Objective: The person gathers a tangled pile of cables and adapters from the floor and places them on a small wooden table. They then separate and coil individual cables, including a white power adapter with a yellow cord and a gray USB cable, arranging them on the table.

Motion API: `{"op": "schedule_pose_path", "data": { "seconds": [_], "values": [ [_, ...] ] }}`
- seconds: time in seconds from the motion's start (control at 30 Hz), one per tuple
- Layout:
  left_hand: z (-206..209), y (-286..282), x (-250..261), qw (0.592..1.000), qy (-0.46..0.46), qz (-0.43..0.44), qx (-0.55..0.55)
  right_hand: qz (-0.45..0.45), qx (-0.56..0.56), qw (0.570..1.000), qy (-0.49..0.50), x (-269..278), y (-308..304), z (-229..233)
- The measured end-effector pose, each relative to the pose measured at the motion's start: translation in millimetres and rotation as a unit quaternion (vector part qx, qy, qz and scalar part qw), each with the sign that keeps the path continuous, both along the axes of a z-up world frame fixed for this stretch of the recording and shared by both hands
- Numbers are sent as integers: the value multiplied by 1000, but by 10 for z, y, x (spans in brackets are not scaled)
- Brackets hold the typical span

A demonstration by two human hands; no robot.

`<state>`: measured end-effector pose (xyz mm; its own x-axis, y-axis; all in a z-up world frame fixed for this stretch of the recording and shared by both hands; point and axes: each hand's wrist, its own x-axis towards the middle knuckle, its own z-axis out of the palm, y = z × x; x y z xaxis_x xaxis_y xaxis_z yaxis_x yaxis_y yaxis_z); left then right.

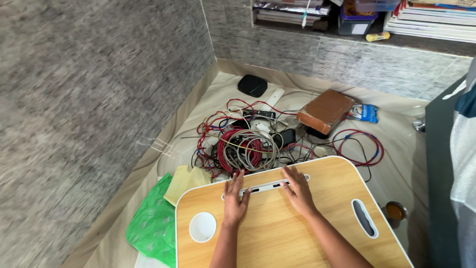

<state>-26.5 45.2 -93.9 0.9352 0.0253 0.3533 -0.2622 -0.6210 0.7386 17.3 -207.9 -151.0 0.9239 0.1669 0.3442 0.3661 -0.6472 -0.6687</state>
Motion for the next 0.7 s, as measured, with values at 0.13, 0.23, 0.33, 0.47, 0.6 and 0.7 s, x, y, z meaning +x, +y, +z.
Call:
{"op": "schedule_pose_path", "data": {
  "seconds": [0.13, 0.23, 0.33, 0.47, 0.6, 0.7],
  "values": [
    [-29, -77, 19, 1000, 12, 11, 13, 5, -20, 1000, -8, 35, -60, 82],
    [-50, -28, 7, 1000, 6, 13, 19, -9, 86, 995, 42, 255, -55, 68],
    [-81, -91, 47, 999, 19, 1, 34, -62, 193, 964, 173, 629, -237, 5],
    [-46, -111, 91, 997, 37, 27, 63, -95, 208, 959, 169, 1269, -329, -141],
    [23, -175, 338, 983, 98, 61, 142, -116, 168, 962, 180, 1925, -265, -331],
    [36, -174, 662, 971, 141, 77, 176, -178, 207, 925, 265, 2277, -130, -469]
  ]
}}
